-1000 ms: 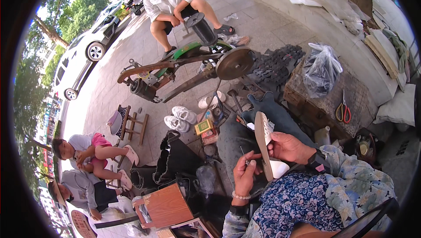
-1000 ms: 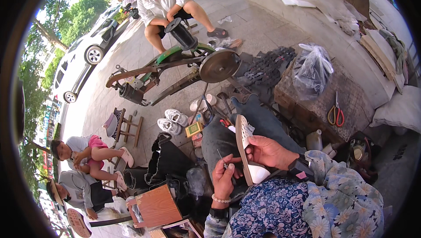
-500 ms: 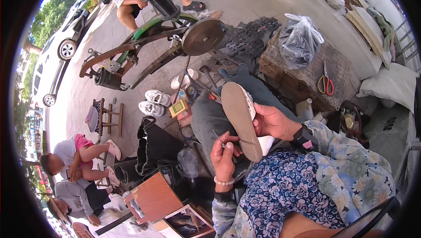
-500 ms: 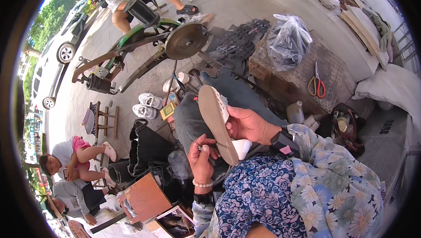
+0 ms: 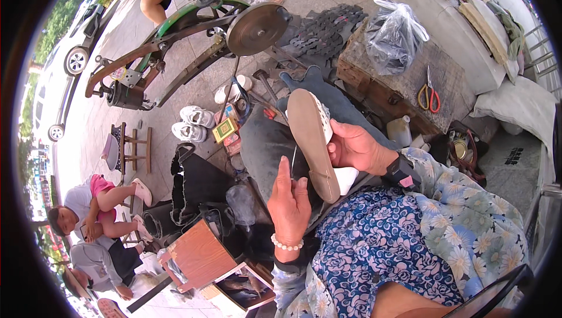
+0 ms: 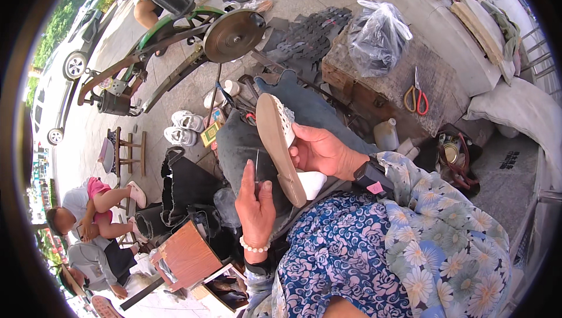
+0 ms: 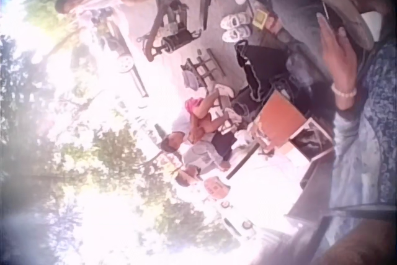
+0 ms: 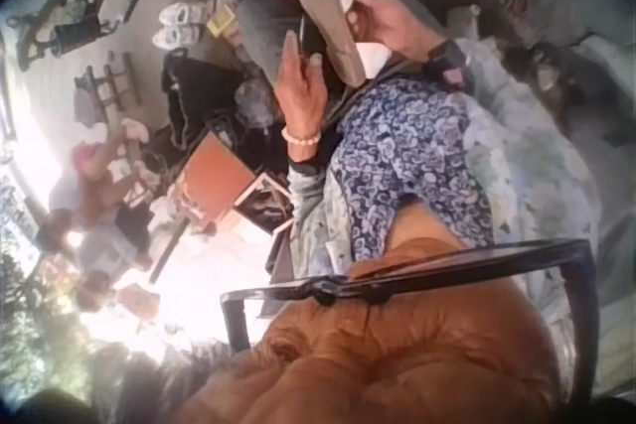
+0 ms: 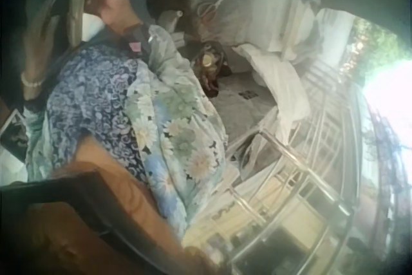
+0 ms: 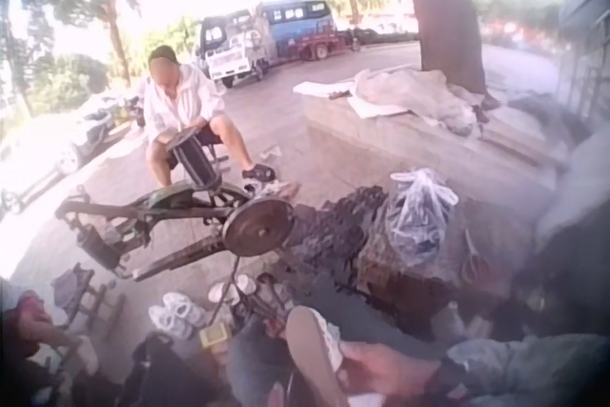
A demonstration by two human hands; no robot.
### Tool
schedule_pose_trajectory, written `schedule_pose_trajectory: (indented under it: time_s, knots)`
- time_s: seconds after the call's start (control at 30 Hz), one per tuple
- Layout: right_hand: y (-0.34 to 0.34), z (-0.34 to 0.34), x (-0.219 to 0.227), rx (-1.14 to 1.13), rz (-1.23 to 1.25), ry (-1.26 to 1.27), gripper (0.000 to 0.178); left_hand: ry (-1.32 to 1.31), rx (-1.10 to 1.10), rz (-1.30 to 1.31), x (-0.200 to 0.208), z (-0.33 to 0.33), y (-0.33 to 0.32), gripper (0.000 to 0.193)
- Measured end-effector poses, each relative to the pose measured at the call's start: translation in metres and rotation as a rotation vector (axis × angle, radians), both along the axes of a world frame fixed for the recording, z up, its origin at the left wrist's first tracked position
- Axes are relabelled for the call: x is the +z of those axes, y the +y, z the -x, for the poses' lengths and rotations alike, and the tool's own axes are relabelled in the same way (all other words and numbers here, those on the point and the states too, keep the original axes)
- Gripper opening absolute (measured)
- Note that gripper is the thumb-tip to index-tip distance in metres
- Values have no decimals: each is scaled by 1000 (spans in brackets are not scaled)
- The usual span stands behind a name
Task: Stitching the sole and upper of a white sandal using a needle and thread.
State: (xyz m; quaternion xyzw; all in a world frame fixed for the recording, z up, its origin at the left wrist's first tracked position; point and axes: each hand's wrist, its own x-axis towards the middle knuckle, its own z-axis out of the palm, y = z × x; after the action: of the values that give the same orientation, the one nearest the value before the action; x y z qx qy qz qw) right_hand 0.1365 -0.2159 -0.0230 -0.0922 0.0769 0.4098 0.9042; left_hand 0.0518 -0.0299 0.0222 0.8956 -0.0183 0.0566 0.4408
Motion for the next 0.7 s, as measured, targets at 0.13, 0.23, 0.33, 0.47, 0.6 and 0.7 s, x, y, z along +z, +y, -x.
schedule_pose_trajectory:
  time_s: [0.13, 0.23, 0.33, 0.47, 0.6, 0.7]
  knots:
    - [7, 4, 7, -55, 72, -65, 25, -45, -7, 51, 3, -3, -1, 44]
    - [7, 5, 2, -73, 71, -50, 18, 31, 31, 142, 0, -3, -3, 41]
    - [7, 6, 1, -91, 87, -33, 14, -43, -21, 142, 1, -9, -5, 40]
    - [8, 8, -3, -109, 117, -57, 26, -82, -50, 118, 0, -11, -7, 40]
    - [8, 8, -5, -110, 101, -74, 25, -102, -88, 114, -5, -9, -9, 41]
    - [7, 7, -7, -102, 95, -52, 27, -112, -101, 127, -6, -8, -11, 42]
